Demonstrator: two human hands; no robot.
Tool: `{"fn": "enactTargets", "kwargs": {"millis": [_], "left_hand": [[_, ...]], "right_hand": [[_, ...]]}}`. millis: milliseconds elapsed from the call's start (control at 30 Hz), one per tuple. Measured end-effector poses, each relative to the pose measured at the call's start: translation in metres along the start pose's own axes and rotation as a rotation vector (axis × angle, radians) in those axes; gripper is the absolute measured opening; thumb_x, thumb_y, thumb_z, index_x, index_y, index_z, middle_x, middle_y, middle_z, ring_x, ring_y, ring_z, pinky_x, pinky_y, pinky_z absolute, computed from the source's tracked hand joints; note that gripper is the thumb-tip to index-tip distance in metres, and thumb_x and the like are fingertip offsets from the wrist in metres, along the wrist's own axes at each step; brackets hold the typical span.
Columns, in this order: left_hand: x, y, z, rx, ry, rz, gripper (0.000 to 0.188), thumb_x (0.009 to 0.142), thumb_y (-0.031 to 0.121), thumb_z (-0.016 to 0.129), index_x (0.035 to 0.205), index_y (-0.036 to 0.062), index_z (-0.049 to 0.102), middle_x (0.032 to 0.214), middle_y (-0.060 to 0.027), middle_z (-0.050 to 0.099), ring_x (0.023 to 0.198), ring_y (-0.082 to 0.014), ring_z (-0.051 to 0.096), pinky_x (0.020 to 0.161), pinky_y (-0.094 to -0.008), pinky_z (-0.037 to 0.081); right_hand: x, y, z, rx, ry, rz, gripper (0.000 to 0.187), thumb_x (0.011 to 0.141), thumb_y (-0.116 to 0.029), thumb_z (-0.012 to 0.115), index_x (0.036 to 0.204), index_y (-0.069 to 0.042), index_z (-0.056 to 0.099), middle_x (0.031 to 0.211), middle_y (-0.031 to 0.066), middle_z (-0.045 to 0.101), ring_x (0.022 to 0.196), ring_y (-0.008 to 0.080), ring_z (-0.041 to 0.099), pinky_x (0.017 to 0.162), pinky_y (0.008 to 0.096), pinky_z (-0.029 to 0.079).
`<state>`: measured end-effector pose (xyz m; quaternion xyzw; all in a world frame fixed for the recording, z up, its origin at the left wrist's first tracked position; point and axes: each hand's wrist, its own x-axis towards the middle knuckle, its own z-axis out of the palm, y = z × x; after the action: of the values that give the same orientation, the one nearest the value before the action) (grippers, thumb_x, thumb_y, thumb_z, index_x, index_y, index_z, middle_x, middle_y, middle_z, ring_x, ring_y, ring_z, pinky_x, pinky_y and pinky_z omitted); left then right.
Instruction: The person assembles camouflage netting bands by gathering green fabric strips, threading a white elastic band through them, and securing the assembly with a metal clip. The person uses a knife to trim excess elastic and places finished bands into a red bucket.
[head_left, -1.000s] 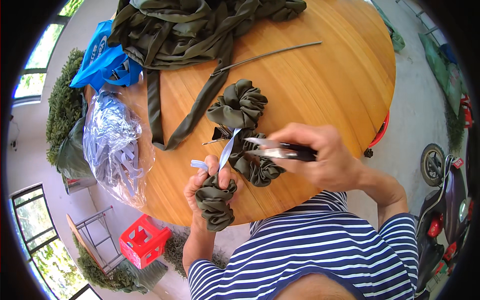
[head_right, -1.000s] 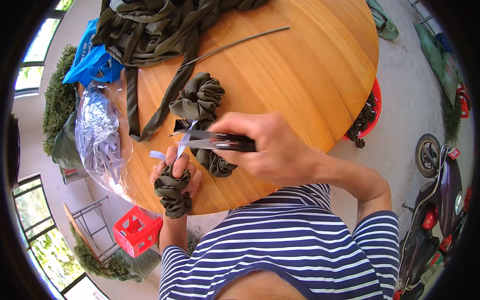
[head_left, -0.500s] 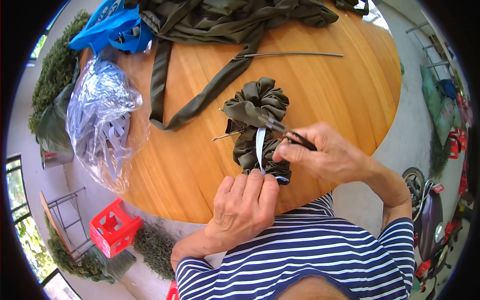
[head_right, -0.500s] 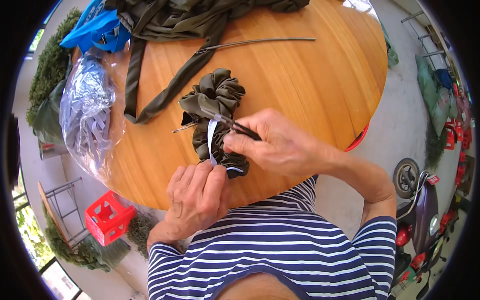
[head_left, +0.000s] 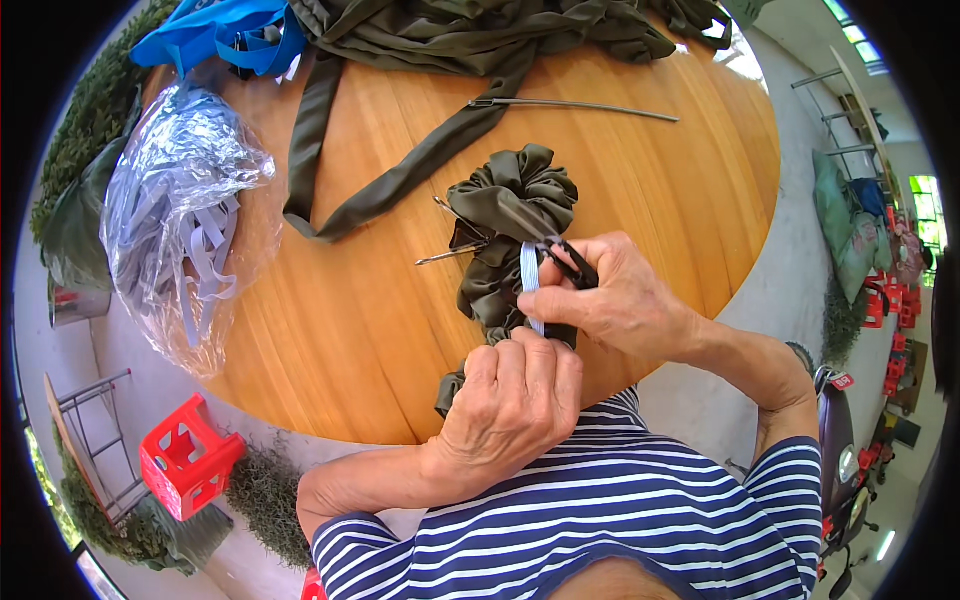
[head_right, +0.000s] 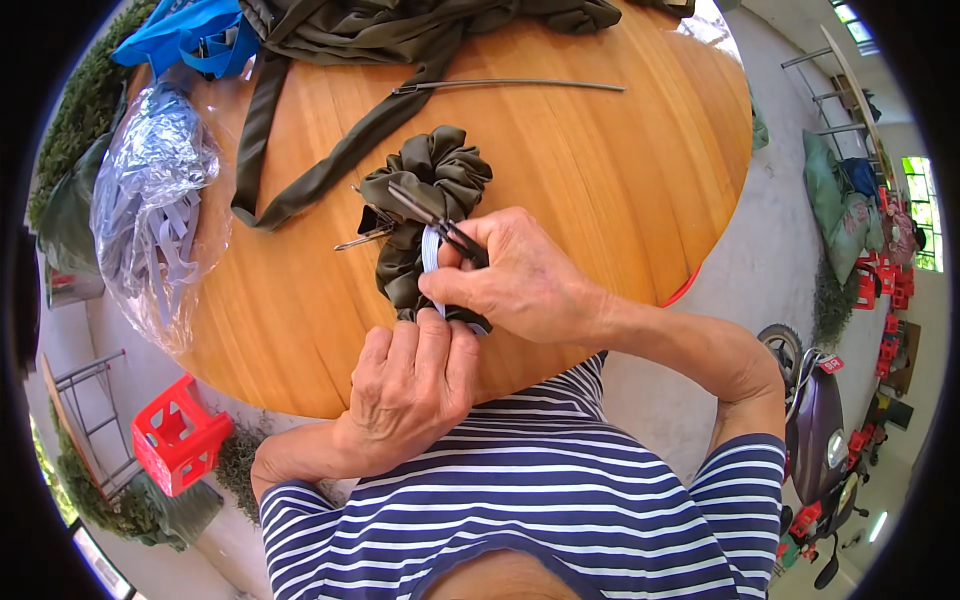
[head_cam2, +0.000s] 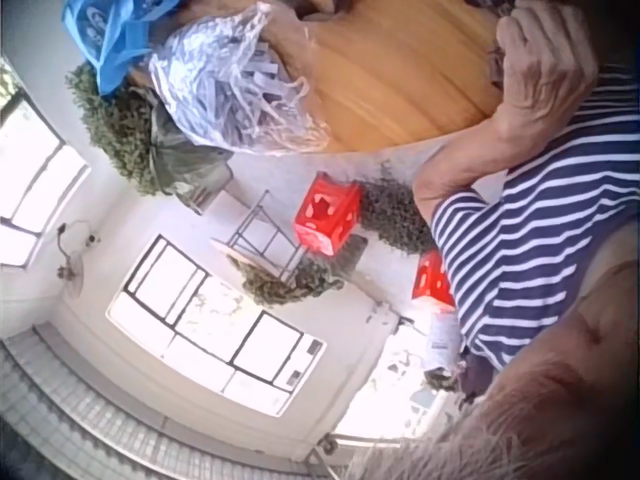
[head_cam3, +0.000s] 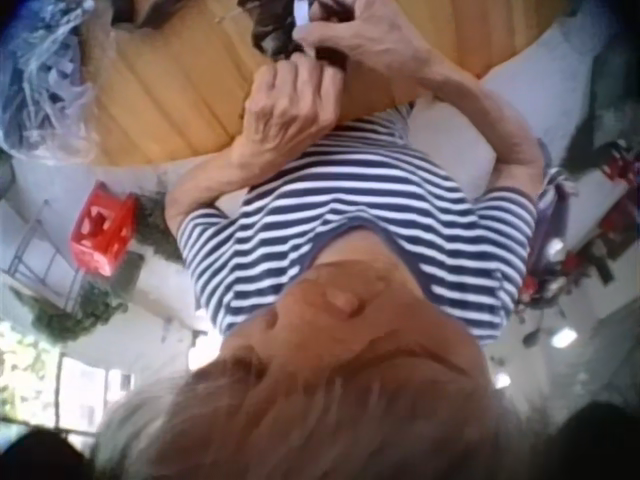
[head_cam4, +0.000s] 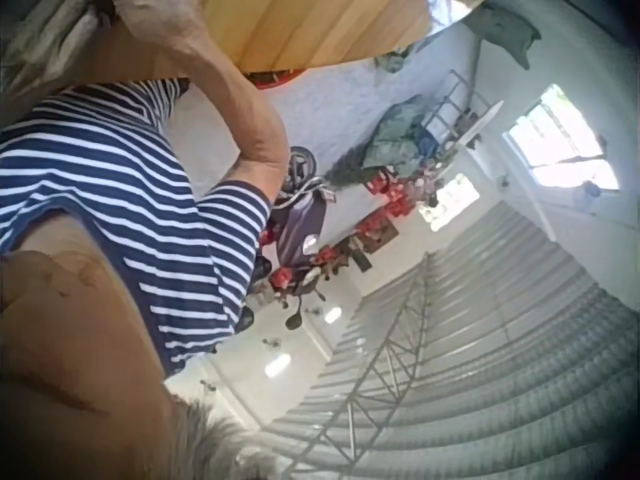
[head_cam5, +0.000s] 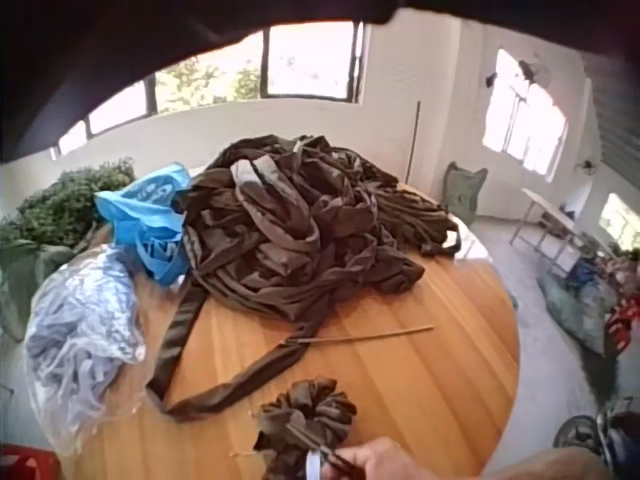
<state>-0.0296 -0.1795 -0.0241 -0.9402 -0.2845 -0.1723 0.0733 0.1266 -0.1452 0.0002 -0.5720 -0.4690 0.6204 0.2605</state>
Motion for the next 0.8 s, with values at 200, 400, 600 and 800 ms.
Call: {"fn": "enactTargets", "kwargs": {"millis": [200, 400, 600, 800], "left_hand": [[-0.001, -0.001, 0.0, 0.002, 0.018, -0.004, 0.014, 0.066, 0.006, 0.057, 0.078, -0.0017, 0.055, 0.069, -0.0119, 0.051, 0.051, -0.0155, 0.043, 0.046, -0.0273, 0.03], [-0.009, -0.001, 0.004, -0.04, 0.082, -0.047, 0.017, 0.065, 0.006, 0.058, 0.08, -0.0016, 0.056, 0.075, -0.0134, 0.055, 0.052, -0.0155, 0.044, 0.046, -0.0273, 0.031], [-0.009, 0.0, 0.005, -0.014, 0.088, -0.038, 0.016, 0.066, 0.006, 0.058, 0.08, -0.0015, 0.056, 0.075, -0.0138, 0.055, 0.051, -0.0153, 0.043, 0.046, -0.0271, 0.03], [-0.009, 0.0, 0.006, 0.009, 0.109, -0.019, 0.015, 0.066, 0.006, 0.058, 0.08, -0.0014, 0.056, 0.075, -0.0141, 0.055, 0.051, -0.0152, 0.043, 0.045, -0.027, 0.03]], "right_hand": [[0.003, -0.008, -0.004, 0.029, 0.041, 0.094, 0.021, 0.077, -0.019, 0.065, 0.065, -0.005, 0.056, 0.058, -0.0033, 0.049, 0.05, 0.0035, 0.044, 0.043, 0.0202, 0.034], [-0.006, -0.022, -0.019, -0.194, -0.023, 0.107, 0.044, 0.084, -0.042, 0.053, 0.064, -0.004, 0.059, 0.056, -0.0025, 0.045, 0.052, 0.005, 0.038, 0.046, 0.0226, 0.029], [-0.027, -0.024, -0.039, -0.354, -0.195, 0.144, 0.062, 0.088, -0.055, 0.034, 0.067, -0.002, 0.06, 0.048, -0.0028, 0.032, 0.044, 0.0078, 0.029, 0.043, 0.0243, 0.023], [-0.029, -0.017, -0.035, -0.428, -0.244, 0.199, 0.064, 0.088, -0.055, 0.034, 0.065, -0.001, 0.06, 0.048, -0.0015, 0.032, 0.046, 0.0091, 0.033, 0.044, 0.0255, 0.027]]}}
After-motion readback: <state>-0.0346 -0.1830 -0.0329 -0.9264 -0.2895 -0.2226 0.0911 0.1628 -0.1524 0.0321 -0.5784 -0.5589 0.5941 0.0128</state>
